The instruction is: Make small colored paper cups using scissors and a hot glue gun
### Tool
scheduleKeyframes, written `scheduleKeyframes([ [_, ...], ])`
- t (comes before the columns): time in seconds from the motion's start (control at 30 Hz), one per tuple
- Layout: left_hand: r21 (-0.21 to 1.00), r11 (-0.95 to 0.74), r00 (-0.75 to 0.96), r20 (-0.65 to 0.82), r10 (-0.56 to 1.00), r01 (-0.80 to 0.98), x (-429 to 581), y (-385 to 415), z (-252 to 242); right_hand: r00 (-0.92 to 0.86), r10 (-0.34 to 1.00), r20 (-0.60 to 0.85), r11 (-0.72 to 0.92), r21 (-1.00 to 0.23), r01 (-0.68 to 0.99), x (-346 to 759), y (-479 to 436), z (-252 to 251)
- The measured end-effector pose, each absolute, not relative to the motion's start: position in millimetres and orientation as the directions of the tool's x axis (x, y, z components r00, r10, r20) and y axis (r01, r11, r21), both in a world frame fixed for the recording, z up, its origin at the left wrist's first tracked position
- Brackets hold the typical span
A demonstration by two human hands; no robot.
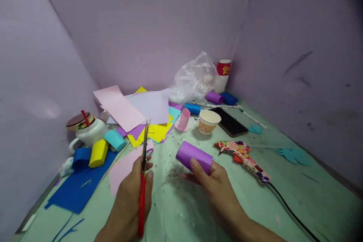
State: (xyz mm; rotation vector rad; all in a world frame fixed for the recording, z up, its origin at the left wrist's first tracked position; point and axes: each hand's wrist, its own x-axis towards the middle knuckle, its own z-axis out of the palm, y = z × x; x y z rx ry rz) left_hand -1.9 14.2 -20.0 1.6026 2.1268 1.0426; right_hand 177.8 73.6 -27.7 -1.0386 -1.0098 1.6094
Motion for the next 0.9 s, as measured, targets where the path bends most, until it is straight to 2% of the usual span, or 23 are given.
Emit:
scheduleKeyframes([
  [0.13,0.677,-0.001,-0.284,0.309,0.908,0.736,9.7,13.1,-29.9,-0.229,0.962,-0.147,-0.217,-0.921,-0.324,176.3,71.8,-28.4],
  [0.23,0.7,-0.028,-0.238,0.279,0.93,0.714,13.9,12.7,-26.8,-0.308,0.936,-0.17,-0.299,-0.844,-0.445,174.2,71.6,-21.8],
  [0.33,0.742,0.025,-0.245,0.189,0.951,0.67,12.1,13.5,-16.4,-0.393,0.884,-0.255,-0.45,-0.696,-0.56,173.7,73.9,-15.1],
  [0.43,0.766,0.162,-0.337,0.075,0.939,0.622,10.0,15.3,-8.1,-0.454,0.829,-0.327,-0.552,-0.608,-0.57,175.1,77.1,-13.1],
  [0.6,0.8,0.215,-0.408,0.04,0.912,0.561,7.0,15.2,-4.5,-0.63,0.73,-0.266,-0.653,-0.544,-0.527,177.6,77.7,-7.4],
  [0.73,0.805,0.18,-0.426,0.098,0.899,0.565,3.6,15.1,-4.1,-0.739,0.66,-0.139,-0.668,-0.558,-0.492,177.8,76.2,2.5],
  [0.8,0.796,0.155,-0.413,0.128,0.902,0.585,3.1,15.4,-4.3,-0.745,0.656,-0.125,-0.636,-0.623,-0.455,177.5,75.6,3.3],
  [0.9,0.787,0.148,-0.411,0.143,0.9,0.599,3.7,15.3,-5.6,-0.666,0.729,-0.157,-0.526,-0.751,-0.399,176.7,74.6,-3.5],
])
